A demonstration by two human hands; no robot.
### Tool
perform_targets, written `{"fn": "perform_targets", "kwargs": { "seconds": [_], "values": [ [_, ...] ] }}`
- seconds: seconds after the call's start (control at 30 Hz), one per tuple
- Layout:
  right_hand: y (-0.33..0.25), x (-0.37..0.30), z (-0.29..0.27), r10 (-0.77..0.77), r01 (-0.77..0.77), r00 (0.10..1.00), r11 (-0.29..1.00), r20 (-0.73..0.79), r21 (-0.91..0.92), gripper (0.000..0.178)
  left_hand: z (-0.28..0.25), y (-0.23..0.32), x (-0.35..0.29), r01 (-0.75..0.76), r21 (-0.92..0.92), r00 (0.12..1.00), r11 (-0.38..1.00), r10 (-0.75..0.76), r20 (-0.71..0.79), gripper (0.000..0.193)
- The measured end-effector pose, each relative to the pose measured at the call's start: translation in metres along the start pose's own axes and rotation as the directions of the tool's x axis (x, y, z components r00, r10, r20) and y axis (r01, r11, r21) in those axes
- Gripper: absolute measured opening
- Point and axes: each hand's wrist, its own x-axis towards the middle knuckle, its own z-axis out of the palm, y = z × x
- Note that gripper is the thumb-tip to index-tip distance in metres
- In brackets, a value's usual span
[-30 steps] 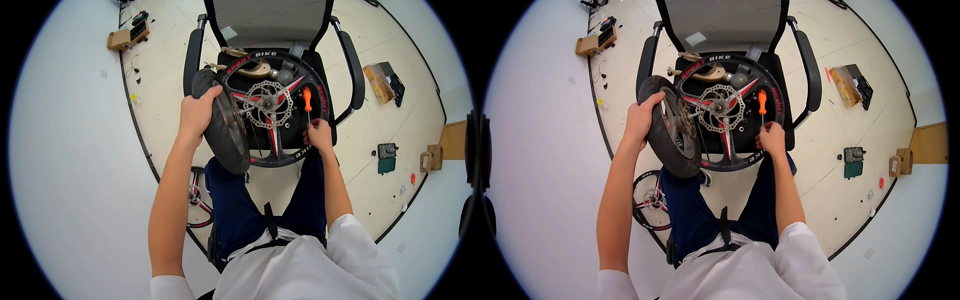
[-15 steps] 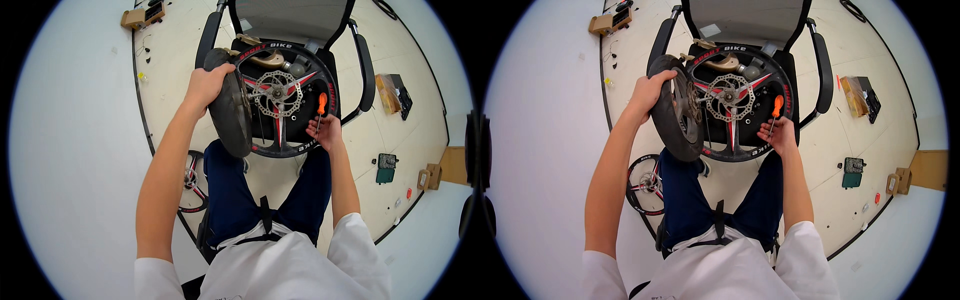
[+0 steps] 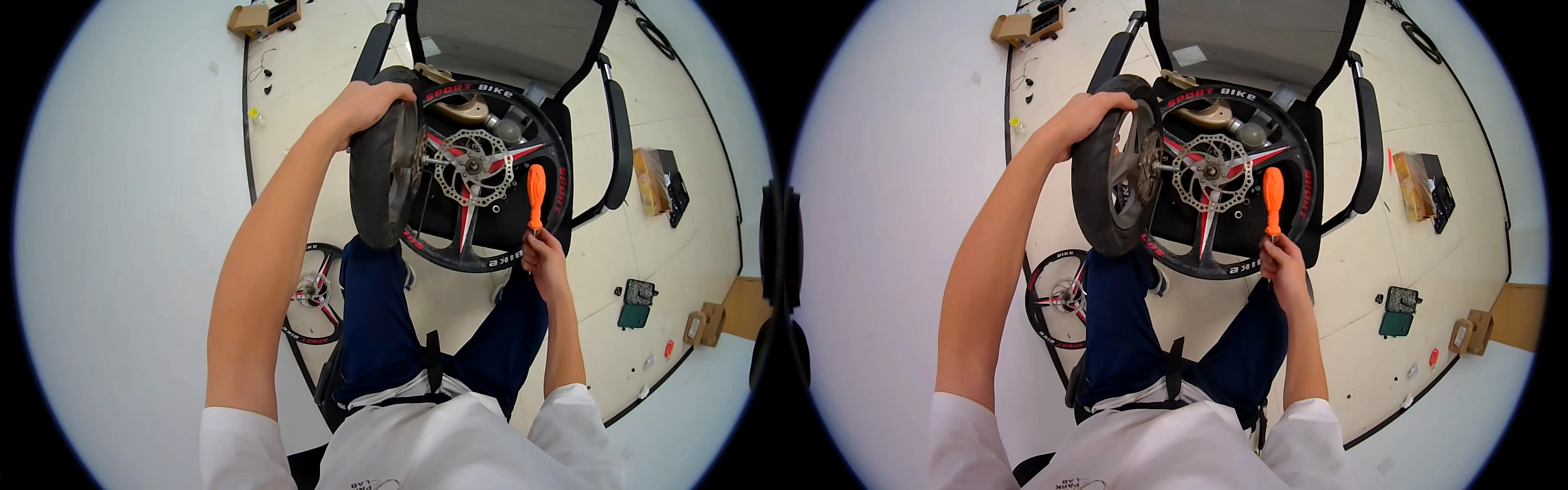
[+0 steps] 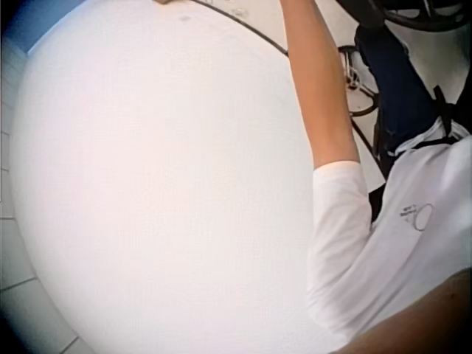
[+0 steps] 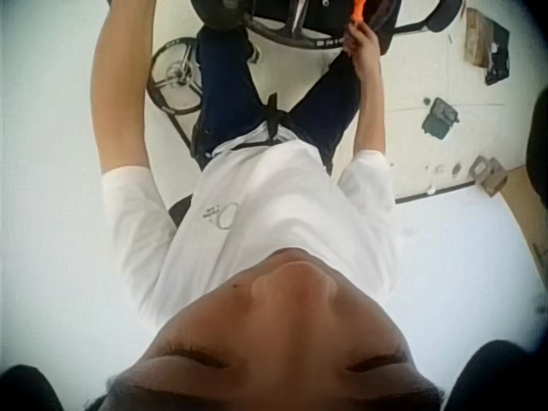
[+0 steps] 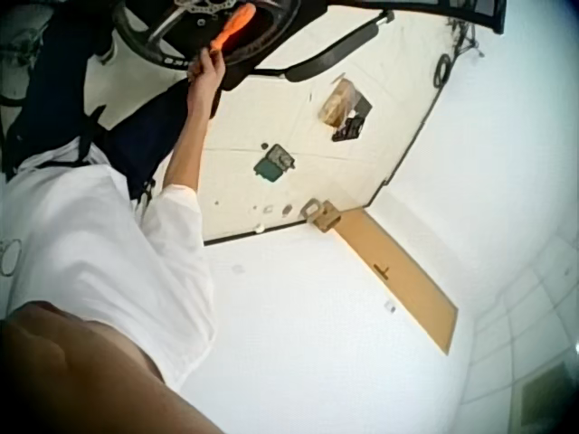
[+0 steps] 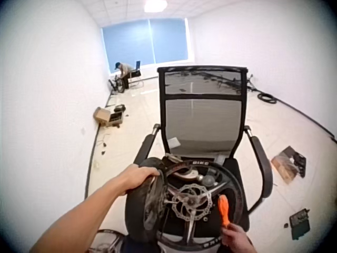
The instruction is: The person assembles a bicycle wheel by attaching a brake disc to the hub, mounting the tire, and tightening bolts with an Allen key. The person handles the wheel, brake disc, tire, and tools while seated on a chair in a workshop.
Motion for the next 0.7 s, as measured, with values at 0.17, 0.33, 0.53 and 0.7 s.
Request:
{"fn": "perform_targets", "kwargs": {
  "seconds": [0.17,0.33,0.53,0.7],
  "values": [
    [-0.025,-0.009,0.054,-0.256,0.37,0.929,0.645,0.267,-0.669,0.015,0.002,-0.002,0.011,0.006,0.073,1.0,0.997,-0.007,0.014,0.055],
    [-0.091,-0.052,0.091,-0.88,0.898,0.437,0.438,0.188,-0.041,0.006,-0.001,-0.037,-0.002,-0.061,0.049,0.998,0.997,0.062,-0.031,0.04],
    [0.052,0.032,0.046,-0.395,0.544,0.764,-0.03,0.51,-0.839,0.035,0.017,-0.004,0.014,-0.036,0.083,0.999,0.996,0.037,-0.011,0.042],
    [0.015,-0.004,0.066,-0.476,0.504,0.796,0.178,0.375,-0.845,0.015,-0.006,-0.028,0.008,-0.054,-0.02,0.999,0.998,0.054,-0.007,0.042]
  ]
}}
